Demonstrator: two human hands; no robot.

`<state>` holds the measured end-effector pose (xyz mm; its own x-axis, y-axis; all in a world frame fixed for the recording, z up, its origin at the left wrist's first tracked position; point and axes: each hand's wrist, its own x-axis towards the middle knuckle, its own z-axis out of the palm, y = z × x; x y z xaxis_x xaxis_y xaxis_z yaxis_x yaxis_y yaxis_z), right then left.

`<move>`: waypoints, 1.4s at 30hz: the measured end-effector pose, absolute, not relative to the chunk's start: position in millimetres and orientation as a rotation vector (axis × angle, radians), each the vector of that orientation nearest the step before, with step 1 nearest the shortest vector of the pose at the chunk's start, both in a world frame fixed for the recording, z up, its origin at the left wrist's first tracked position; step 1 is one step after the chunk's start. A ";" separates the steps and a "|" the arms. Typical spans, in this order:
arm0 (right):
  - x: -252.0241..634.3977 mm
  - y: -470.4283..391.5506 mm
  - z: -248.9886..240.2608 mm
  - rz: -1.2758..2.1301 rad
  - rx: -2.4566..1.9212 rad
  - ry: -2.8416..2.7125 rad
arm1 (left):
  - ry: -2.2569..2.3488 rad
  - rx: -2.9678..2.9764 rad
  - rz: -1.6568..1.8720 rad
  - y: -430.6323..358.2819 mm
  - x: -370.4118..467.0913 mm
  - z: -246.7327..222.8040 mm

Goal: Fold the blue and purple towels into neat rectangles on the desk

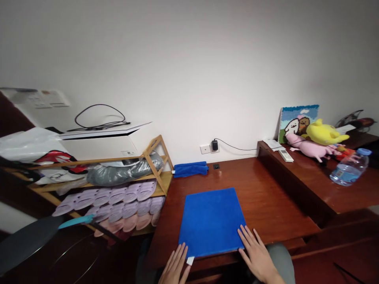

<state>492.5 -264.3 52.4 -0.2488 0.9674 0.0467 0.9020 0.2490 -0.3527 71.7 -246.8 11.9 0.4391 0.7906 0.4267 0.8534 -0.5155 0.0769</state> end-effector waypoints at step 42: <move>659.4 87.7 49.2 0.271 -2.479 -1.932 | -1.933 -2.344 -0.471 -72.5 -8.5 24.1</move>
